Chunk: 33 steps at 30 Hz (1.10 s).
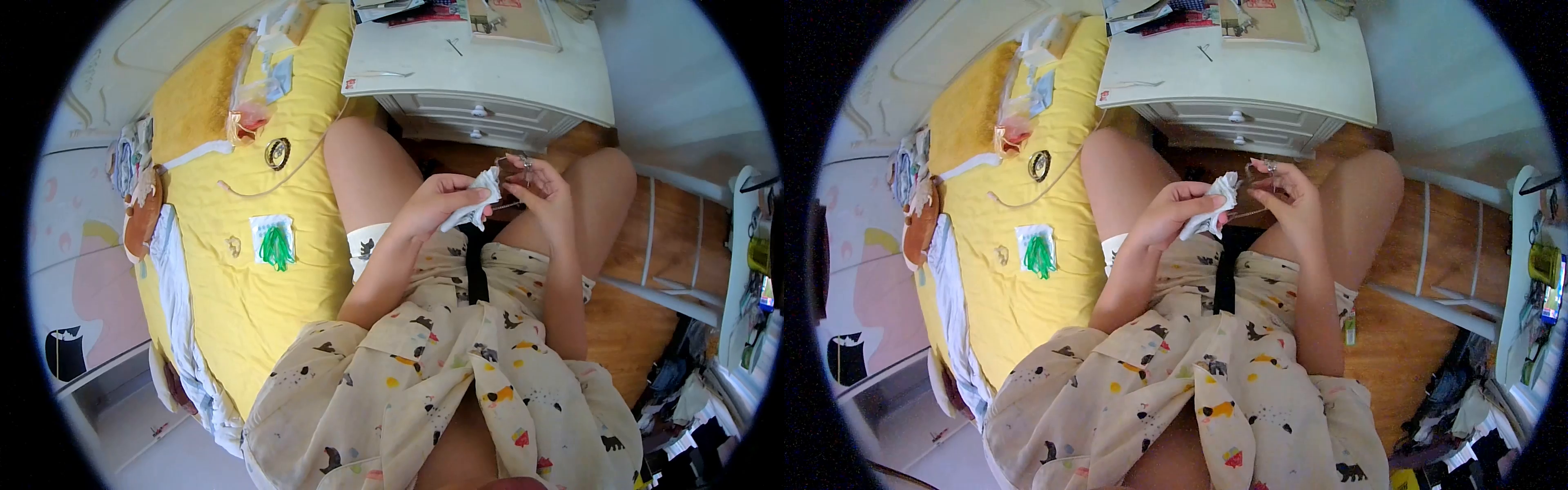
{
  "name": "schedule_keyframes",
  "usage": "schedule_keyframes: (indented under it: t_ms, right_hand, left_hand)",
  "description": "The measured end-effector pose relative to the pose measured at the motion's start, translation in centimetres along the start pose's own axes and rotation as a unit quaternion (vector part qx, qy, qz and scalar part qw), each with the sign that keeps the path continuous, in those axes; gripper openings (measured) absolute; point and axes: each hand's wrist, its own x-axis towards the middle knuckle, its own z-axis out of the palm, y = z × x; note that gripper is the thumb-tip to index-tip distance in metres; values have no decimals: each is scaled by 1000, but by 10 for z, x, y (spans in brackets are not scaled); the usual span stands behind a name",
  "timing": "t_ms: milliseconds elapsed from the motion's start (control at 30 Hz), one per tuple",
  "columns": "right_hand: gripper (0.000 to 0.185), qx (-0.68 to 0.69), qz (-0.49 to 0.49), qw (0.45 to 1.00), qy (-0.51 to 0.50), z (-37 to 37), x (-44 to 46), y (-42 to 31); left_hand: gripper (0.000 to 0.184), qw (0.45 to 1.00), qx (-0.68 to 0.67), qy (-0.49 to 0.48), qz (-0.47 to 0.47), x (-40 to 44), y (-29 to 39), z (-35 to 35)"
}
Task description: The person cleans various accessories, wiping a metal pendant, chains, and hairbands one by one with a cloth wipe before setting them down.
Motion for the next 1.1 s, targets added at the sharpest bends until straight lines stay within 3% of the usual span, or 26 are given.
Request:
schedule_keyframes:
  t_ms: [133, 267, 500, 600, 633, 733, 867, 967, 1100]
  right_hand:
    - [36, 62, 33, 994, -82, 7, -6, -5]
    - [32, 29, 73, 993, -88, 12, -9, 18]
    - [14, -184, -19, 979, 91, 22, -10, 12]
    - [14, -163, -42, 977, 133, 21, -6, 2]
    - [14, -217, -44, 964, 147, 21, -6, -6]
    - [16, -166, -49, 963, 204, 12, 2, 5]
    - [15, -128, 22, 969, 212, 4, -1, 9]
    - [16, -43, 73, 984, 159, -10, 2, 22]
    - [19, 1, 56, 995, 80, -6, 0, 18]
  left_hand:
    - [22, 1000, -7, 11, -7, 1, 1, -1]
    - [21, 1000, -7, 7, -3, 3, 5, 5]
    - [21, 1000, -10, 18, -13, 4, 2, 1]
    - [21, 1000, -17, 0, -22, 7, -7, 4]
    - [21, 1000, -16, -6, -24, 9, -10, 4]
    - [21, 999, -6, -17, -28, 12, -15, 8]
    - [20, 999, 7, -17, -26, 13, -16, 14]
    - [20, 1000, 1, -8, -24, 14, -20, 13]
    - [21, 1000, -23, -11, -10, 10, -14, 6]
